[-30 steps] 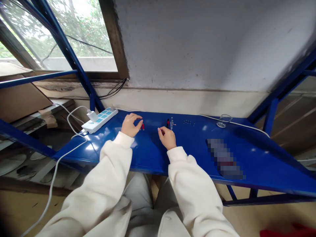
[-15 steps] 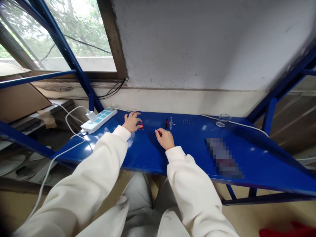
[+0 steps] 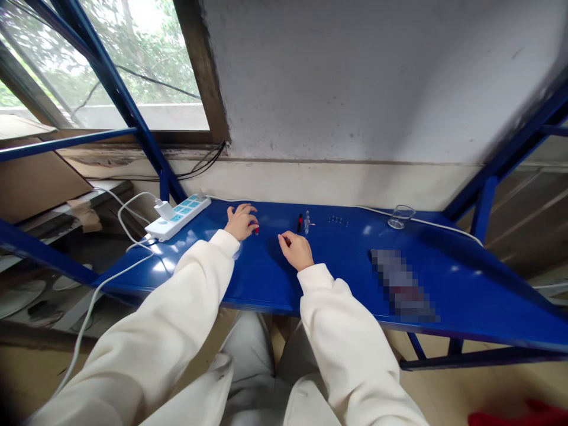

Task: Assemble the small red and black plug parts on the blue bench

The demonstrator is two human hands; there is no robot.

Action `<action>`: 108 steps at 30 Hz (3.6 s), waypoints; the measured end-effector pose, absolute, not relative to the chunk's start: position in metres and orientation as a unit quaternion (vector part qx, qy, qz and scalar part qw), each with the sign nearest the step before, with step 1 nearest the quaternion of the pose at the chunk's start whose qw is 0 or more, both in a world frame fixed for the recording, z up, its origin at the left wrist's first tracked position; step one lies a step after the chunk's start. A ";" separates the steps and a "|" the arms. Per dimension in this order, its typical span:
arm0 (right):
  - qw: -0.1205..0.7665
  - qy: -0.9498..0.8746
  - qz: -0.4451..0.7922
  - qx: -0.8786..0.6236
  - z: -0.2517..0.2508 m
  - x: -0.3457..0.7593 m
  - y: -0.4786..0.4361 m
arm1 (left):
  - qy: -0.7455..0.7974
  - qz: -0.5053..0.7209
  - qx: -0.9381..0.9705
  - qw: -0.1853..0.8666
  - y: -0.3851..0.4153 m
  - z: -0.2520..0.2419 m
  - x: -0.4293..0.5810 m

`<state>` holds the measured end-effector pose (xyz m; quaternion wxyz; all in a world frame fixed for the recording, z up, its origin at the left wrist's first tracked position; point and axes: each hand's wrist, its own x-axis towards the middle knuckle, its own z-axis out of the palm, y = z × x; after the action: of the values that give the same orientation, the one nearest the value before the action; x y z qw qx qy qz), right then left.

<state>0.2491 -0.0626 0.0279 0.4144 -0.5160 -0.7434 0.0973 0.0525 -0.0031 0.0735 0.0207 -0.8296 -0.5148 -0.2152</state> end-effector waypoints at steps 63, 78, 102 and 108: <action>0.453 -0.758 0.049 -0.468 0.026 0.249 -0.063 | -0.379 -0.586 -0.538 -0.473 -0.049 0.036 0.109; 0.408 -0.758 -0.019 -0.508 0.023 0.252 -0.057 | -0.389 -0.619 -0.536 -0.422 -0.047 0.031 0.112; 0.318 -0.644 0.170 -0.674 0.027 0.305 -0.041 | -0.442 -0.461 -0.730 -0.242 -0.043 0.016 0.124; 0.320 -0.595 0.117 -0.728 0.026 0.296 -0.045 | -0.464 -0.354 -0.794 -0.167 -0.031 0.031 0.141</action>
<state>0.2960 -0.0447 0.0263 0.3200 -0.7280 -0.5950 0.1169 0.1414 -0.0310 0.0310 -0.1673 -0.7941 -0.4644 -0.3545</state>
